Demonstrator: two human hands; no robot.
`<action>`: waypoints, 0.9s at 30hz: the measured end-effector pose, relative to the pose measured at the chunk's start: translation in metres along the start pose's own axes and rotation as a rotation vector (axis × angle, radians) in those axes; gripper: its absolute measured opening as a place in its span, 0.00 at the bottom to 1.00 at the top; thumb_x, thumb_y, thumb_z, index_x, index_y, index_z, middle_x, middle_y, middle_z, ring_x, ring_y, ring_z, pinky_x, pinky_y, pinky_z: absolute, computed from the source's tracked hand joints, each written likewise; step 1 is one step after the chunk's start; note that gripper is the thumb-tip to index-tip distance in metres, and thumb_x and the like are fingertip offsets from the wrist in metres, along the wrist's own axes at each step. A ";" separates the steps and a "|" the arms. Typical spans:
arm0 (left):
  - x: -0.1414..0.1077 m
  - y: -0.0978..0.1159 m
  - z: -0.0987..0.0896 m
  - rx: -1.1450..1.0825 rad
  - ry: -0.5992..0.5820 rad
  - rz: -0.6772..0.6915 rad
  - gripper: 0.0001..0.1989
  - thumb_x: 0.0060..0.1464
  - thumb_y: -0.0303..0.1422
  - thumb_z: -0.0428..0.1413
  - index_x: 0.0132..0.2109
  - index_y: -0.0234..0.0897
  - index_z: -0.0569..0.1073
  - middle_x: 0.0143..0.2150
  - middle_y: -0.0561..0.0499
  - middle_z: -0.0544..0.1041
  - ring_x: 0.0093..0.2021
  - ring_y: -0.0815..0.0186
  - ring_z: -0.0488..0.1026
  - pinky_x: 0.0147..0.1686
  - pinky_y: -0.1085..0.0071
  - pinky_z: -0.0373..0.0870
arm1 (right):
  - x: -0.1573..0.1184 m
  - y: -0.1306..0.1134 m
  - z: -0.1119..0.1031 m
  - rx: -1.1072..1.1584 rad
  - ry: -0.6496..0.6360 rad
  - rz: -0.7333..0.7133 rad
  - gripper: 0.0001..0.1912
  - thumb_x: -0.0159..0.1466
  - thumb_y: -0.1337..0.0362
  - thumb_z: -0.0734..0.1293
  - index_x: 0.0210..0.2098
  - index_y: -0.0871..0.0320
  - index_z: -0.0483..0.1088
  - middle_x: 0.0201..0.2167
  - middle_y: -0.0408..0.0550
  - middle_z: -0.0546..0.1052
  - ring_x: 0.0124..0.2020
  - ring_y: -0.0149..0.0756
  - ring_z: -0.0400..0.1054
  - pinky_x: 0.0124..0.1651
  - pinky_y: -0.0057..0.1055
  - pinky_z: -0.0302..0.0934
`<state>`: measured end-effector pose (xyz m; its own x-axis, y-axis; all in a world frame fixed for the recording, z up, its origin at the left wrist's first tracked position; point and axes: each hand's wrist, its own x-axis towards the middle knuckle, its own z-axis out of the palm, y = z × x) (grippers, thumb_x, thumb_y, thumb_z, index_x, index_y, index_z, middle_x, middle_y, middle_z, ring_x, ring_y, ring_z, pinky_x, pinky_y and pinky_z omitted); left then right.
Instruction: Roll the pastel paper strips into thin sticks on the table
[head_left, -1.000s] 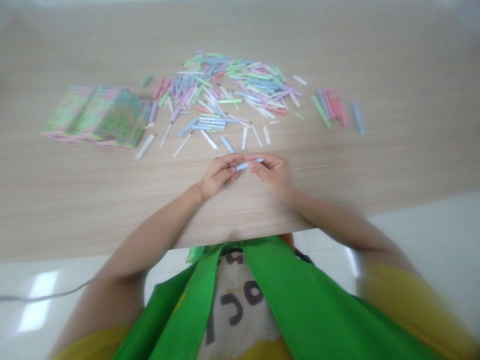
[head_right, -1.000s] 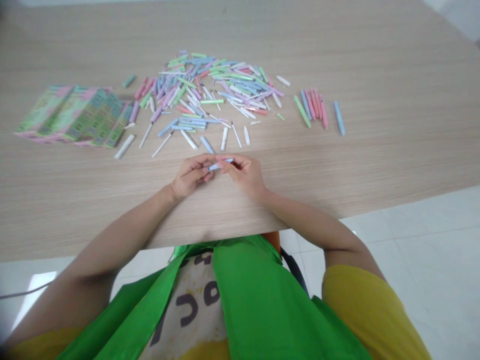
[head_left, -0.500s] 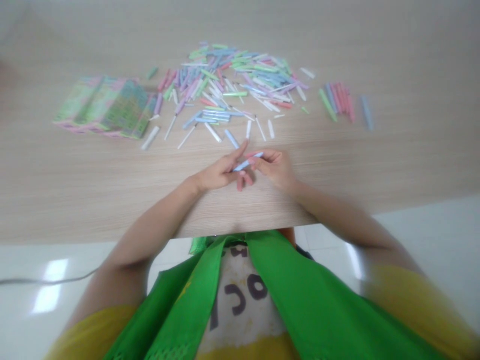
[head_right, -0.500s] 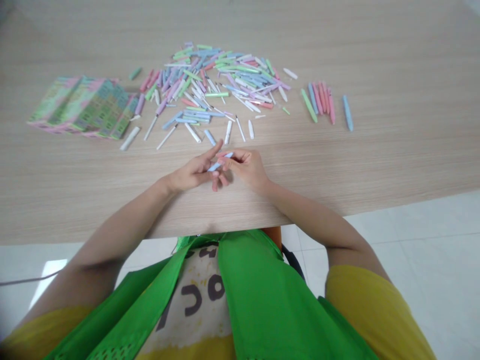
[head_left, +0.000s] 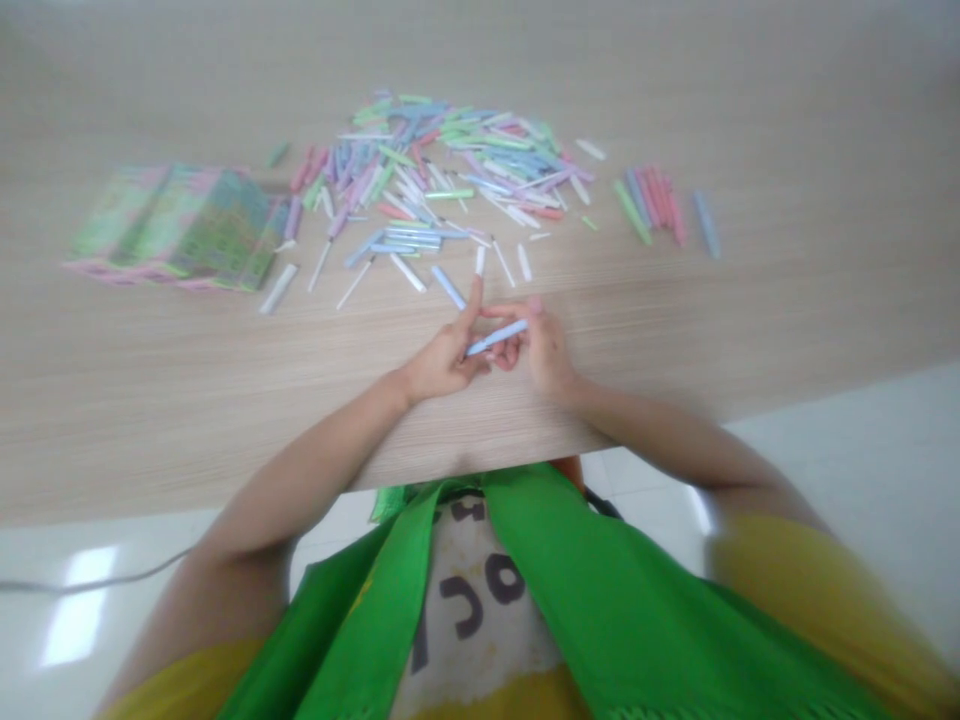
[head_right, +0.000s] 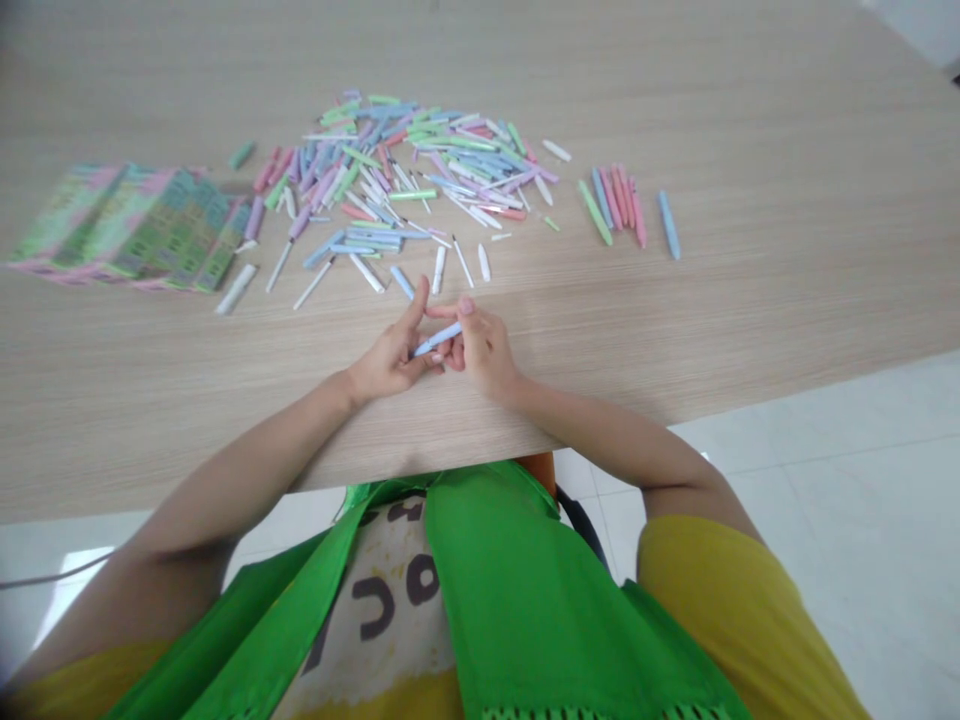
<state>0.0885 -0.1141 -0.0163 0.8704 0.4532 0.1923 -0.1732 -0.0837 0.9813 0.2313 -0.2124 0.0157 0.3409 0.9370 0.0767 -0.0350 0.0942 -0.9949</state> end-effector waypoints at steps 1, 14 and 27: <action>0.000 0.002 0.001 0.003 -0.033 -0.010 0.58 0.52 0.27 0.63 0.76 0.41 0.32 0.33 0.51 0.82 0.30 0.67 0.78 0.33 0.71 0.75 | -0.002 0.001 0.001 0.034 -0.012 -0.003 0.36 0.63 0.31 0.58 0.34 0.58 0.75 0.19 0.41 0.71 0.18 0.26 0.61 0.22 0.26 0.59; 0.003 0.021 0.007 -0.147 -0.115 0.008 0.54 0.58 0.31 0.62 0.76 0.43 0.32 0.33 0.48 0.84 0.33 0.63 0.83 0.30 0.76 0.75 | -0.013 -0.014 -0.001 -0.247 -0.015 -0.033 0.21 0.66 0.47 0.67 0.28 0.57 0.76 0.15 0.39 0.69 0.18 0.27 0.61 0.24 0.28 0.55; -0.002 0.060 0.004 -0.206 -0.219 -0.137 0.52 0.60 0.37 0.62 0.77 0.45 0.34 0.27 0.53 0.81 0.20 0.70 0.75 0.15 0.81 0.59 | -0.008 -0.040 -0.006 -0.330 -0.171 0.043 0.21 0.62 0.48 0.71 0.24 0.59 0.77 0.14 0.39 0.68 0.17 0.25 0.56 0.21 0.27 0.46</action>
<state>0.0782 -0.1235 0.0427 0.9667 0.2439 0.0772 -0.1177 0.1560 0.9807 0.2360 -0.2259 0.0547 0.1827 0.9830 0.0166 0.2683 -0.0336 -0.9628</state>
